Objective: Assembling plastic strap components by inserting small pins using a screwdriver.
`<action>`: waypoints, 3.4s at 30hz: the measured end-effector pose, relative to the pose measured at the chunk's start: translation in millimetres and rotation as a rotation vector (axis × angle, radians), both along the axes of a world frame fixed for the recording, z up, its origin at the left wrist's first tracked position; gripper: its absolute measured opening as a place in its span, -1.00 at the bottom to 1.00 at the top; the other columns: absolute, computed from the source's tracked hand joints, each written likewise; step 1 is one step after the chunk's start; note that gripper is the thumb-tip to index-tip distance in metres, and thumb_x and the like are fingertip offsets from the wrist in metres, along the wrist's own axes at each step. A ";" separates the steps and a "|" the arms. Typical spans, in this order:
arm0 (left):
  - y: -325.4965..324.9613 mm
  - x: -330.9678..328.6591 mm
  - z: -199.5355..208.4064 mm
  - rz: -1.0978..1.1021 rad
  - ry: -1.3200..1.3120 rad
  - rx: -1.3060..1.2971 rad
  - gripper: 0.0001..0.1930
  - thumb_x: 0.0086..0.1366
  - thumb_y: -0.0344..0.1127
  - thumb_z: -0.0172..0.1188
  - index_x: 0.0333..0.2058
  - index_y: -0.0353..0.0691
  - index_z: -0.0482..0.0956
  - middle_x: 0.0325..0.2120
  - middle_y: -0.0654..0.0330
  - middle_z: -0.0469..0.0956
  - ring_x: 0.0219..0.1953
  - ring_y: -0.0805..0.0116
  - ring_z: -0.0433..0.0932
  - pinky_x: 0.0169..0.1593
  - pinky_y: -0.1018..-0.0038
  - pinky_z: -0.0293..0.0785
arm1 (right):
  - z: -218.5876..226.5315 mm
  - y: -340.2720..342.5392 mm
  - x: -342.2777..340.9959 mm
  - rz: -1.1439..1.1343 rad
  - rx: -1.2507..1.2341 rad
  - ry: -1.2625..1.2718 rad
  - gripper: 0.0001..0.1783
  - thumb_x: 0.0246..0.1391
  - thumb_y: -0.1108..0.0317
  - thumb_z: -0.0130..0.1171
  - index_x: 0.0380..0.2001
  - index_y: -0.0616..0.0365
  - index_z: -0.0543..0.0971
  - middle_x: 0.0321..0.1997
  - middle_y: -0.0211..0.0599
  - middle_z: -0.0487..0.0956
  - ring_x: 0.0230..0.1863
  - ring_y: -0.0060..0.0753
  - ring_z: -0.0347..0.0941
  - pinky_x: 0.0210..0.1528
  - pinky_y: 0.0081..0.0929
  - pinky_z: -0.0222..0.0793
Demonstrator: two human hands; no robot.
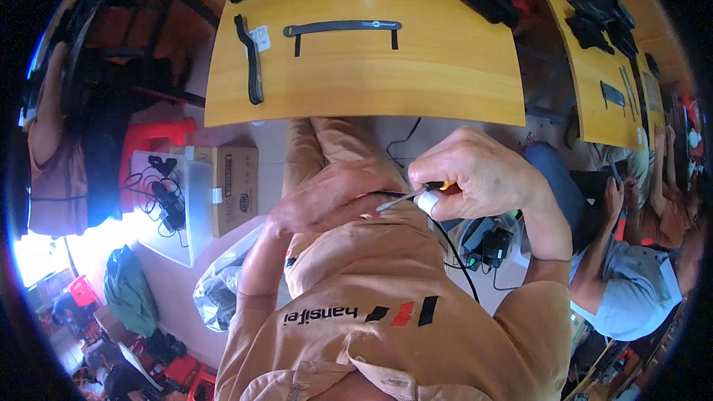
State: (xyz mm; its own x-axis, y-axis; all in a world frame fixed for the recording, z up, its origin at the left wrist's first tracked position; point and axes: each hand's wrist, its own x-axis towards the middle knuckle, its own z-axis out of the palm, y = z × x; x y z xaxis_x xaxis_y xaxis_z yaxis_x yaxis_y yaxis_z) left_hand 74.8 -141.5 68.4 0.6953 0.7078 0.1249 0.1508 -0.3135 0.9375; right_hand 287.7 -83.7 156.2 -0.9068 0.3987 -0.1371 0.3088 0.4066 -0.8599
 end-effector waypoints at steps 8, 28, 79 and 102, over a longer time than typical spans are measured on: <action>10.1 0.1 0.7 0.530 0.512 0.373 -0.67 0.03 -0.49 0.02 -0.16 -0.21 0.41 -0.55 0.12 0.42 -0.55 0.11 0.47 -0.49 0.31 0.40 | -62.3 -8.2 4.4 -0.795 -0.692 0.241 -0.67 0.06 0.16 0.04 -0.28 0.23 0.43 -0.51 -0.32 0.48 -0.79 -0.80 0.18 -0.77 -0.84 -0.04; 38.3 -24.8 9.2 0.330 0.316 -0.126 -0.85 0.16 -0.40 0.00 -0.33 -0.36 0.40 -0.53 0.05 0.43 -0.49 0.25 0.40 -0.38 0.45 0.33 | -92.2 -0.3 7.0 -0.906 -0.637 0.239 -0.90 0.00 0.42 0.06 -0.41 0.23 0.47 -0.63 -0.39 0.45 -0.78 -0.85 0.06 -0.77 -0.81 -0.12; 178.7 -60.3 -70.6 1.346 0.024 -0.101 -0.93 0.14 -0.48 0.13 -0.42 -0.37 0.51 -0.58 0.31 0.46 -0.51 0.65 0.37 -0.40 0.74 0.28 | -149.9 154.8 -21.7 -1.209 -0.262 0.206 -0.92 -0.12 0.56 0.15 -0.46 0.28 0.55 -0.55 -0.48 0.50 -0.49 -0.75 0.32 -0.44 -0.75 0.24; 182.0 -51.5 -73.2 1.377 0.082 -0.070 -0.91 0.15 -0.48 0.11 -0.37 -0.37 0.50 -0.53 0.25 0.48 -0.48 0.60 0.39 -0.37 0.71 0.30 | -159.2 153.6 -27.3 -1.247 -0.105 0.294 -0.88 -0.15 0.64 0.13 -0.45 0.28 0.47 -0.55 -0.49 0.43 -0.46 -0.73 0.32 -0.38 -0.76 0.28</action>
State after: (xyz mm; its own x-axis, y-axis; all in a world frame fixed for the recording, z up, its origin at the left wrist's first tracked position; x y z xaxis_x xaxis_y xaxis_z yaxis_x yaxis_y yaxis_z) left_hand 23.3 40.5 -4.8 -0.5599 0.8268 0.0538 0.3526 0.1790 0.9185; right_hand 260.4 69.9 -3.0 0.0685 0.9945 -0.0789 0.2233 -0.0924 -0.9704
